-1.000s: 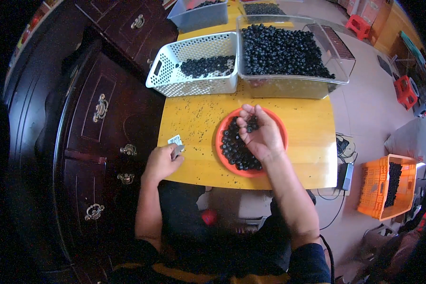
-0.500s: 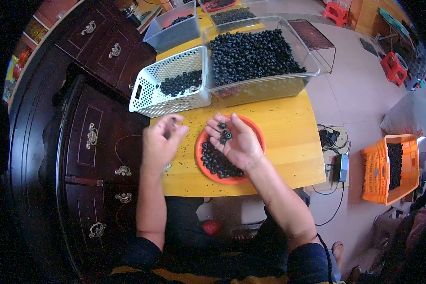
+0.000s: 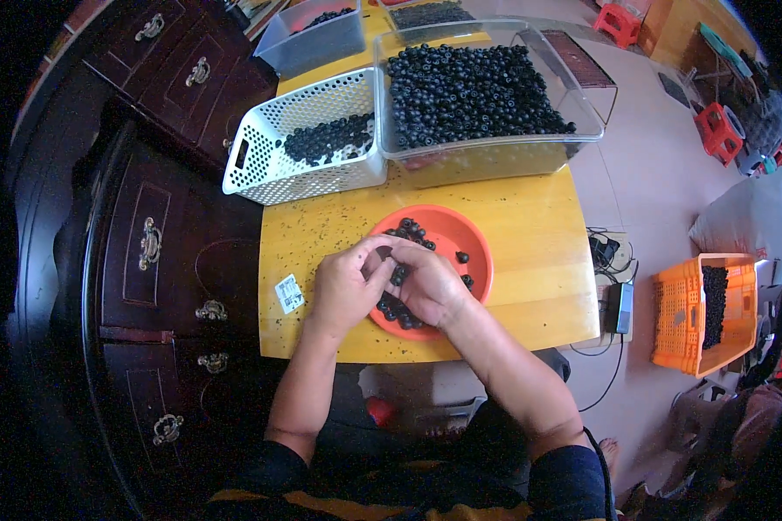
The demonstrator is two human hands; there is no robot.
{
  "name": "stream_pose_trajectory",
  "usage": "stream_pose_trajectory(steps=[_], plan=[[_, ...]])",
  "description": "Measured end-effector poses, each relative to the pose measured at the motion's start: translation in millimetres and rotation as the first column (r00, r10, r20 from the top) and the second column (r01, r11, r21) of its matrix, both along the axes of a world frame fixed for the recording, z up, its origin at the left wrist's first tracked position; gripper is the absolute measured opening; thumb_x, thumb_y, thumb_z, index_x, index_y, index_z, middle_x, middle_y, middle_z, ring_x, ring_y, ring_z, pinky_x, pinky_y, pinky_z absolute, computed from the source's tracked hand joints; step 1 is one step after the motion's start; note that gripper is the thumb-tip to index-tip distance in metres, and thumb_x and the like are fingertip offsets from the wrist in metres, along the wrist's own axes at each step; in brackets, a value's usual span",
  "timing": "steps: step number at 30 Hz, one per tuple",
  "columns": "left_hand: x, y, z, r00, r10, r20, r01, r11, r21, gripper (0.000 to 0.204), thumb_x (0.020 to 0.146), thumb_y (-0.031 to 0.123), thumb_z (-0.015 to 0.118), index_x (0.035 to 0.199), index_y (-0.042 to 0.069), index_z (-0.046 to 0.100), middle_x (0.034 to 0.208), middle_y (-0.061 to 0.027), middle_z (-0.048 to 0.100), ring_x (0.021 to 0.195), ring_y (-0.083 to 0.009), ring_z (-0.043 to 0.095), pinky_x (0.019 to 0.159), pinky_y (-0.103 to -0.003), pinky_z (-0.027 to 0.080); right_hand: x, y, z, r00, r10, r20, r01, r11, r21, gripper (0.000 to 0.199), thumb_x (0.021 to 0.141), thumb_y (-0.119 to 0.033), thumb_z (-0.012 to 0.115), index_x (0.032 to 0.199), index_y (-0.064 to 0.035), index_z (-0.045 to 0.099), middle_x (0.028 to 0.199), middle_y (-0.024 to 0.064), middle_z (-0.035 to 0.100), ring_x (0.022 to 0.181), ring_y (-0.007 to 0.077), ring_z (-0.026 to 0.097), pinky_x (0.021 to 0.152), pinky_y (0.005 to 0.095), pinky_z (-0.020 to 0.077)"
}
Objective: The person sorts small plastic parts by hand, transferring them from large plastic containers into smaller bowls and baskets.
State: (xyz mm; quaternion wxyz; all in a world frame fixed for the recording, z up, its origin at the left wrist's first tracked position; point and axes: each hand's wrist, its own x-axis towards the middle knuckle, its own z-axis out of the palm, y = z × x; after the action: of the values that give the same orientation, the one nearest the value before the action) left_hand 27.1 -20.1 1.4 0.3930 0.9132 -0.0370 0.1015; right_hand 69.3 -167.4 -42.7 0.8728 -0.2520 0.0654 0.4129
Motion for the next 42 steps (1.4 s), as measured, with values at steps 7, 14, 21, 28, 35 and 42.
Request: stream_pose_trajectory(steps=[7, 14, 21, 28, 35, 42], plan=[[3, 12, -14, 0.996, 0.093, -0.001, -0.093, 0.994, -0.065, 0.021, 0.086, 0.006, 0.073, 0.106, 0.007, 0.070, 0.067, -0.0090, 0.065, 0.059, -0.0251, 0.068, 0.056, -0.037, 0.053, -4, 10, 8, 0.999, -0.037, 0.032, 0.040, 0.996, -0.081, 0.028, 0.105, -0.018, 0.046, 0.127, -0.0065, 0.060, 0.121, 0.0066, 0.066, 0.111, 0.0175, 0.064, 0.092, 0.0338, 0.0525], [4, 6, -14, 0.992, 0.101, 0.075, -0.041, 0.823, -0.567, 0.011, 0.093, 0.000, 0.068, 0.104, 0.000, 0.068, 0.067, -0.0015, 0.065, 0.061, -0.0084, 0.068, 0.054, -0.025, 0.051, 0, 5, 2, 0.997, 0.008, 0.082, -0.009, 1.000, 0.006, 0.020, 0.104, -0.027, 0.057, 0.114, -0.0112, 0.063, 0.104, -0.0011, 0.066, 0.091, 0.0078, 0.063, 0.067, 0.0214, 0.0480], [3, -1, -11, 0.994, 0.042, 0.101, 0.039, 0.727, -0.686, 0.014, 0.095, 0.003, 0.067, 0.108, 0.000, 0.070, 0.075, -0.0006, 0.068, 0.062, -0.0055, 0.064, 0.056, -0.023, 0.051, -1, -1, 16, 0.996, 0.058, 0.067, -0.067, 0.988, 0.138, 0.016, 0.104, -0.029, 0.059, 0.102, -0.0136, 0.060, 0.084, -0.0071, 0.052, 0.064, 0.0040, 0.043, 0.054, 0.0184, 0.0371], [-2, -3, -1, 0.972, 0.051, 0.231, 0.043, 0.922, -0.385, 0.022, 0.090, 0.005, 0.074, 0.112, 0.003, 0.073, 0.076, -0.0015, 0.070, 0.058, -0.0039, 0.053, 0.053, -0.024, 0.045, 2, -8, 27, 0.968, 0.046, 0.247, -0.041, 0.999, -0.023, 0.023, 0.104, -0.038, 0.057, 0.100, -0.0148, 0.056, 0.073, -0.0081, 0.043, 0.055, 0.0009, 0.035, 0.046, 0.0168, 0.0266], [0, -6, -1, 0.869, 0.063, 0.491, 0.026, 0.985, -0.172, 0.027, 0.085, 0.005, 0.078, 0.111, 0.006, 0.074, 0.075, -0.0073, 0.069, 0.056, -0.0136, 0.062, 0.052, -0.029, 0.049, -2, -9, 30, 0.975, 0.031, 0.218, -0.030, 1.000, -0.009, 0.020, 0.106, -0.035, 0.055, 0.102, -0.0150, 0.058, 0.068, -0.0102, 0.039, 0.053, 0.0002, 0.032, 0.045, 0.0165, 0.0242], [-2, 3, 0, 0.780, -0.046, 0.624, 0.012, 0.998, 0.058, 0.030, 0.082, 0.007, 0.081, 0.111, 0.008, 0.074, 0.070, -0.0048, 0.065, 0.054, -0.0196, 0.063, 0.050, -0.033, 0.049, -1, -10, 26, 0.987, 0.080, 0.139, -0.091, 0.992, 0.081, 0.020, 0.106, -0.034, 0.055, 0.100, -0.0147, 0.059, 0.067, -0.0102, 0.039, 0.053, -0.0003, 0.031, 0.045, 0.0165, 0.0230]])
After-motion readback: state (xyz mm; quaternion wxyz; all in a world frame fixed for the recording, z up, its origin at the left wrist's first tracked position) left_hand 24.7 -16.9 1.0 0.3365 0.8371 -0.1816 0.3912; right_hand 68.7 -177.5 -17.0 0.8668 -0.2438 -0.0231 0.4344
